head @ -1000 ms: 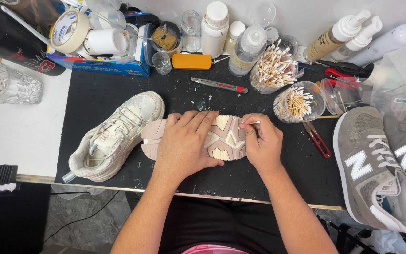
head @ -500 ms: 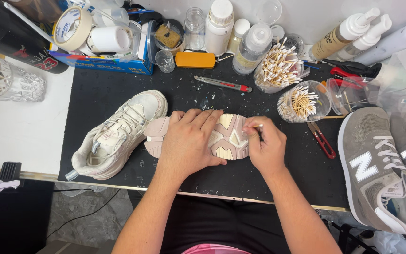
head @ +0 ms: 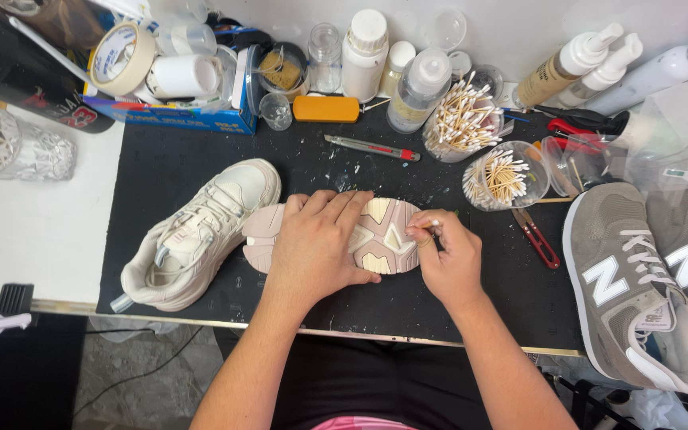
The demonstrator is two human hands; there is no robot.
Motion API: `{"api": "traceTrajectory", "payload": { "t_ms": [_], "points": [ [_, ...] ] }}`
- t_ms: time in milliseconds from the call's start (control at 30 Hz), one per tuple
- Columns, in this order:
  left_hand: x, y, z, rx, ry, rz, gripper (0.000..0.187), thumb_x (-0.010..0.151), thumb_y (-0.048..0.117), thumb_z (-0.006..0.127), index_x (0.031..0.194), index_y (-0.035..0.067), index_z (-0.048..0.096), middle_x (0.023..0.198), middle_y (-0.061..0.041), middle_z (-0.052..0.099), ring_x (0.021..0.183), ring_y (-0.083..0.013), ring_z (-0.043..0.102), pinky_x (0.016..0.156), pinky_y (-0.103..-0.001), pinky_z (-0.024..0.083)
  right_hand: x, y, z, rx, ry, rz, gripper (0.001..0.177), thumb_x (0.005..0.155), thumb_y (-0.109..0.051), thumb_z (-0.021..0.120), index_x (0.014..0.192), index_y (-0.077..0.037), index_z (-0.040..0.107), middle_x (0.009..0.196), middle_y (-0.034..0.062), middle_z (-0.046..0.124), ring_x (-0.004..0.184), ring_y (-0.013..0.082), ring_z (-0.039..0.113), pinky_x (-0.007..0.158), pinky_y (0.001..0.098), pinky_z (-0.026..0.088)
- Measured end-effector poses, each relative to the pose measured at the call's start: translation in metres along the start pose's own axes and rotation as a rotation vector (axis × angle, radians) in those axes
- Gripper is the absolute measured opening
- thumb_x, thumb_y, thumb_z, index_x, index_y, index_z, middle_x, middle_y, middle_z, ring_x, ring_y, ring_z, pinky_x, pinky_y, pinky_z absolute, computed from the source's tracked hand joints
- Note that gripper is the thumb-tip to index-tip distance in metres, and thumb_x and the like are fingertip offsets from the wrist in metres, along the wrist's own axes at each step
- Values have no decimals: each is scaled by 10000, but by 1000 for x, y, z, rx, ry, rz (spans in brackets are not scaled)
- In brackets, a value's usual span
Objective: The person cleans the sole of a white sneaker using a cotton swab. They repeatedly dip the swab into a liquid bottle and scrub the tread pattern on the bottom of the shoe, focusing on the grooves and edges.
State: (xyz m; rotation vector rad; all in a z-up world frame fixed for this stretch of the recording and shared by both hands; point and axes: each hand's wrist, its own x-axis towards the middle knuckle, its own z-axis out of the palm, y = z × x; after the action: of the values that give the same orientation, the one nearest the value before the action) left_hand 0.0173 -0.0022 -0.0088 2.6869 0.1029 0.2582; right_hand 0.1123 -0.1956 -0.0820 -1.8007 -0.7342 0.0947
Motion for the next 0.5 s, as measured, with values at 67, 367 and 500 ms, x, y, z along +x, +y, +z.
{"api": "traceTrajectory", "payload": {
  "t_ms": [67,367,500],
  "points": [
    [2,0,-3,-3,-4,3,1161,317,477,959,1340,64,599,1236,-66,695,1129,-259,608,911,-424,408,20,3,-3,295,98,49,112,983,66,647,1020,5,561,980,115,715,831,127,677,748,280,572],
    [1,1,-5,-13,6,11,1146,334,487,960,1330,57,589,1233,-90,690,1130,-271,609,904,-429,413,160,8,-30,386,248,-76,122,1037,72,694,1024,13,587,1023,146,755,908,135,724,778,279,594],
    [1,2,-4,-3,-9,-2,1139,343,498,960,1330,65,591,1228,-88,691,1124,-279,606,918,-431,409,177,14,-25,269,203,-117,124,1039,82,702,1039,22,593,1033,138,752,946,121,725,843,260,594]
  ]
}}
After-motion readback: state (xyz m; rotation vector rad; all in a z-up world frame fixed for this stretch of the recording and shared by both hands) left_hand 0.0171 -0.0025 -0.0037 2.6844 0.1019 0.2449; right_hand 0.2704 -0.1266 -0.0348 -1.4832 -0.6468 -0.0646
